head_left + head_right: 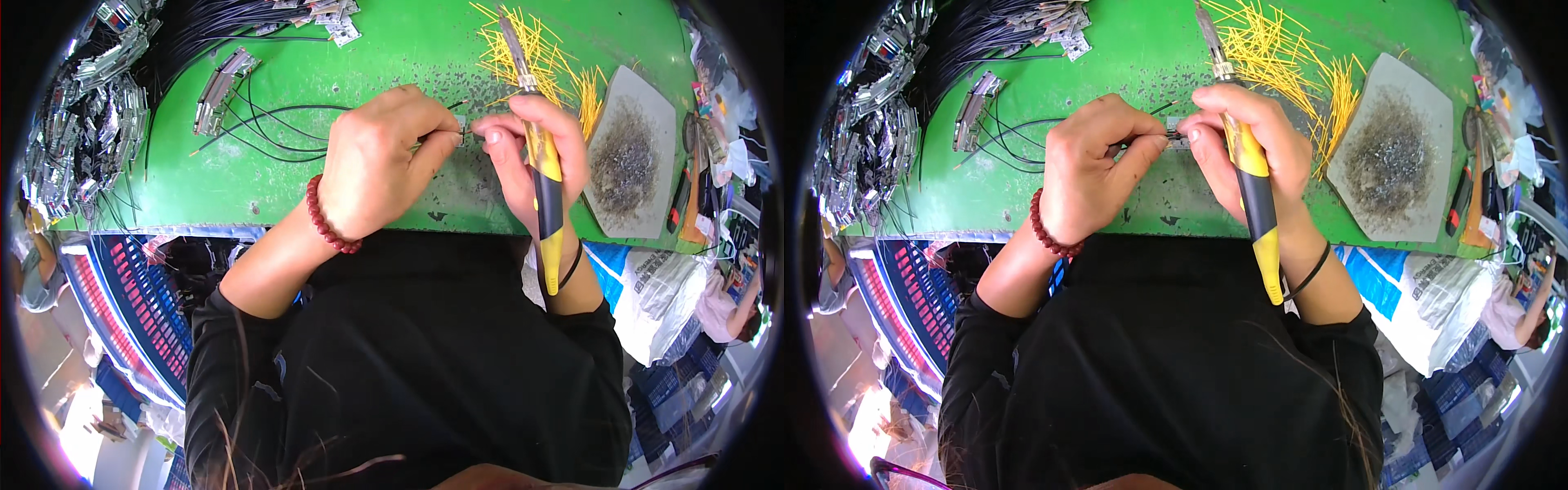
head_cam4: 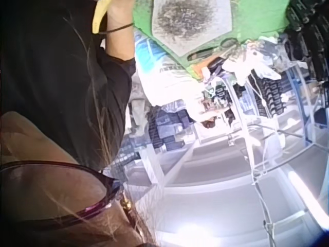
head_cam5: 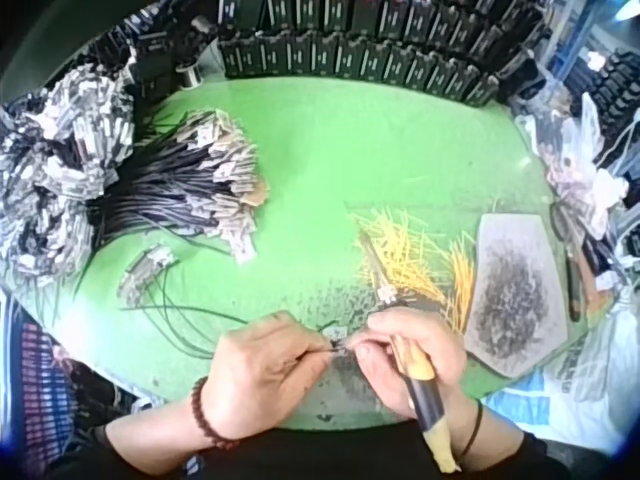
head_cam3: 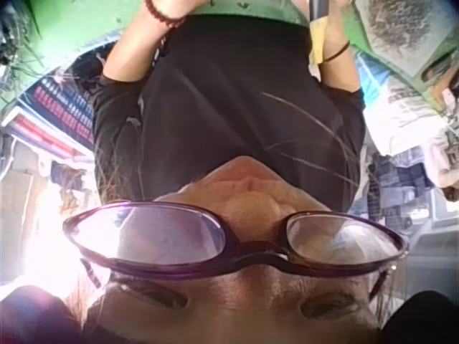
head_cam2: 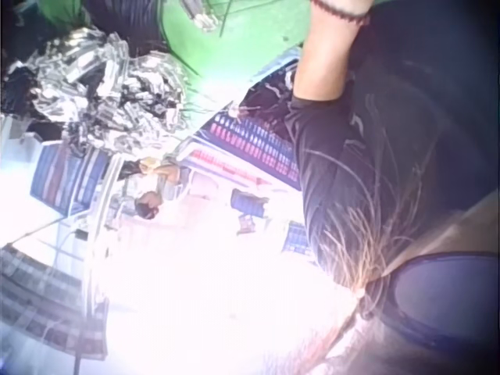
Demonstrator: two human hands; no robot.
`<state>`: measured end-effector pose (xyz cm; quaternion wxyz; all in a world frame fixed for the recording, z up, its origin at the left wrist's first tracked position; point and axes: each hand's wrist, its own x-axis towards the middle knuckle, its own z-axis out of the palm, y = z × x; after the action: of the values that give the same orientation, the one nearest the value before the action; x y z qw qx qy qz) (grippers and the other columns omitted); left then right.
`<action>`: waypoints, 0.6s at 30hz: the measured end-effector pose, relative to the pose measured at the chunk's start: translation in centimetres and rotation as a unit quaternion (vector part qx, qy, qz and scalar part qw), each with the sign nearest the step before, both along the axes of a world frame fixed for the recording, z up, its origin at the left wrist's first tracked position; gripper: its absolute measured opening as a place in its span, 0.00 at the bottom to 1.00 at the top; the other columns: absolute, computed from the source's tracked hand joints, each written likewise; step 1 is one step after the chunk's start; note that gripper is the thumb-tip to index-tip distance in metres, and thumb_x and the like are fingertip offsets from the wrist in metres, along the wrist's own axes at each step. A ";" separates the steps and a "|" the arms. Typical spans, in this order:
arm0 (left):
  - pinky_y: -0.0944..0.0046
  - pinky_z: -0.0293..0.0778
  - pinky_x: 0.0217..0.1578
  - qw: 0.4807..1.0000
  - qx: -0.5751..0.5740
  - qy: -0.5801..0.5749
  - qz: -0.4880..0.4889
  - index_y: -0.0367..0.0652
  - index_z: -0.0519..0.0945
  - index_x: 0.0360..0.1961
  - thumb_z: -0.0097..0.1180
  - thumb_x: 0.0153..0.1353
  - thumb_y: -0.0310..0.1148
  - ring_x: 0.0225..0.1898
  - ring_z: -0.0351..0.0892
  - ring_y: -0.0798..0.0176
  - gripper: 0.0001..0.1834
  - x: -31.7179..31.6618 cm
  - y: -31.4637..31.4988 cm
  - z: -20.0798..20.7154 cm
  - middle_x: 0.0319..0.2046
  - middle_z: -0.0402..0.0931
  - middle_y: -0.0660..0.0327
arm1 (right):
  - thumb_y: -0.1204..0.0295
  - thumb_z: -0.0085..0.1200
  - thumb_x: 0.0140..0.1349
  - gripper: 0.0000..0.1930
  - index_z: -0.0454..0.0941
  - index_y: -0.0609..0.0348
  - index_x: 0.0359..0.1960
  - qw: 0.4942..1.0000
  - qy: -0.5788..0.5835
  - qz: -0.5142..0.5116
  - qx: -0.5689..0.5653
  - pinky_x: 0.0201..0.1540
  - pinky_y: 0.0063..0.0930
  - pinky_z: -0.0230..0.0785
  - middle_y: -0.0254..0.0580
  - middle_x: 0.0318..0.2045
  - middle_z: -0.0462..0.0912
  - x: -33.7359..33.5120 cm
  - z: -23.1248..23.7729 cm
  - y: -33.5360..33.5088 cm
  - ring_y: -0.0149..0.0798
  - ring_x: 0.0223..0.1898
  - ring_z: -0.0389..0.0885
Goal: The person solders wires to circuit boards using a soldering iron. The person then takes a plastic casing and solders wire connections to components on it using the soldering iron.
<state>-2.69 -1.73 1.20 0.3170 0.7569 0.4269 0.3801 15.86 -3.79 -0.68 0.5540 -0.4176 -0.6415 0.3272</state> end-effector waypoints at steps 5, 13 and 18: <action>0.58 0.74 0.27 1.000 -0.013 0.013 -0.002 0.40 0.80 0.28 0.62 0.52 0.26 0.27 0.79 0.52 0.02 0.2 -0.1 0.4 0.25 0.77 0.57 | 0.86 0.57 0.57 0.15 0.75 0.67 0.47 0.999 0.003 0.025 0.019 0.36 0.23 0.77 0.47 0.37 0.81 -0.1 -0.3 0.3 0.35 0.34 0.86; 0.68 0.69 0.24 0.999 -0.046 -0.024 0.003 0.36 0.80 0.29 0.62 0.53 0.21 0.24 0.74 0.66 0.02 0.1 -0.2 0.0 0.23 0.75 0.60 | 0.87 0.57 0.57 0.16 0.74 0.67 0.47 0.999 0.018 0.021 0.024 0.39 0.25 0.79 0.48 0.39 0.81 0.1 -0.6 -0.3 0.37 0.36 0.86; 0.69 0.70 0.25 0.999 -0.041 -0.007 -0.008 0.35 0.79 0.29 0.61 0.54 0.22 0.24 0.74 0.67 0.02 0.3 -0.4 0.0 0.23 0.75 0.59 | 0.87 0.57 0.57 0.16 0.75 0.67 0.47 1.000 0.024 0.011 0.004 0.39 0.24 0.79 0.48 0.40 0.82 -0.5 -0.2 -0.1 0.36 0.36 0.86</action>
<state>-2.36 -2.13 1.15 0.3537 0.7440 0.4333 0.3655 15.35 -3.92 -0.91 0.5675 -0.3999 -0.6339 0.3409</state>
